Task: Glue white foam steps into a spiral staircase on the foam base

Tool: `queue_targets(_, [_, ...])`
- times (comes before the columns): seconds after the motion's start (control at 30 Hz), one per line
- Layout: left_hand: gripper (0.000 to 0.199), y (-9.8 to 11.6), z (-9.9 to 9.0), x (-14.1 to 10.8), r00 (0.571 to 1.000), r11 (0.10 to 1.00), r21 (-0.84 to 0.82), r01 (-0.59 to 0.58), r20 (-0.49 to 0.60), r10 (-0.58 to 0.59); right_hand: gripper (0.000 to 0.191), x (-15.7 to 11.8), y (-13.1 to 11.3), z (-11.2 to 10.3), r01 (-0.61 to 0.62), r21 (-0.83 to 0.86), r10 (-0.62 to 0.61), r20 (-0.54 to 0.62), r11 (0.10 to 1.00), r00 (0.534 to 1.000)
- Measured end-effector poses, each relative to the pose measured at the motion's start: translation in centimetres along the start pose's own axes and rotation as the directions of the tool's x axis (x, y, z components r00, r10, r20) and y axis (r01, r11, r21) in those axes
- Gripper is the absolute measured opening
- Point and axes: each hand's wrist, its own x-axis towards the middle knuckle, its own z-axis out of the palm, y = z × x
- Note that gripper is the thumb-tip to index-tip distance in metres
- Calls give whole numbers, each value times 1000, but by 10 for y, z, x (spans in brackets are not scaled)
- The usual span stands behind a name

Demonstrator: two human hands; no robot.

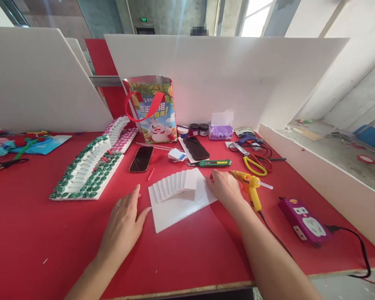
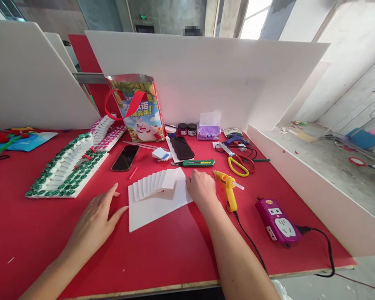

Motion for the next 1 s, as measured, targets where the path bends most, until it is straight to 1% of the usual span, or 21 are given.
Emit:
queue_targets(0.1, [57, -3, -1, 7, 990, 980, -143, 136, 57, -129, 33, -7, -5, -1, 28, 49, -30, 31, 998, 999])
queue_targets(0.17, [57, -4, -4, 8, 973, 948, -229, 220, 127, -195, 31, -11, -10, -2, 54, 101, -60, 64, 993, 996])
queue_targets(0.23, [60, -5, -6, 7, 955, 917, -284, 281, 180, -237, 28, -16, -13, -4, 78, 174, -99, 117, 982, 988])
queue_targets(0.3, [63, -7, -8, 6, 942, 894, -309, 324, 197, -273, 29, -19, -14, -7, 98, 265, -155, 204, 959, 967])
queue_targets(0.37, [64, -9, -9, 7, 932, 882, -312, 353, 194, -305, 35, -21, -11, -11, 107, 359, -222, 295, 927, 929])
queue_targets(0.4, [64, -11, -9, 7, 930, 879, -311, 361, 194, -313, 37, -20, -9, -12, 107, 396, -248, 323, 912, 913])
queue_targets(0.43, [64, -13, -8, 7, 929, 879, -310, 362, 193, -314, 36, -19, -7, -14, 104, 423, -260, 330, 900, 907])
queue_targets(0.47, [63, -15, -8, 7, 931, 882, -307, 357, 194, -310, 34, -17, -4, -16, 96, 438, -254, 319, 894, 913])
queue_targets(0.53, [61, -19, -7, 6, 938, 894, -296, 335, 192, -288, 30, -12, 2, -18, 67, 446, -201, 260, 893, 944])
queue_targets(0.63, [58, -24, -4, 5, 951, 916, -277, 291, 183, -247, 36, -5, 10, -18, 24, 447, -114, 176, 894, 978])
queue_targets(0.7, [57, -26, -2, 5, 957, 924, -272, 270, 179, -228, 39, -3, 13, -18, 18, 451, -97, 153, 893, 983])
queue_targets(0.83, [53, -29, 2, 11, 967, 938, -265, 221, 185, -176, 37, -3, 17, -21, 23, 446, -93, 135, 895, 986])
queue_targets(0.93, [51, -31, 3, 15, 977, 945, -283, 162, 179, -114, 39, -5, 19, -23, -3, 441, -27, 62, 897, 998])
queue_targets(0.97, [50, -32, 3, 15, 979, 948, -283, 147, 180, -98, 40, -6, 17, -23, -3, 423, -11, 29, 906, 1000])
queue_targets(1.0, [50, -34, 2, 16, 980, 950, -280, 137, 181, -88, 41, -8, 15, -23, 15, 375, -20, 8, 927, 1000])
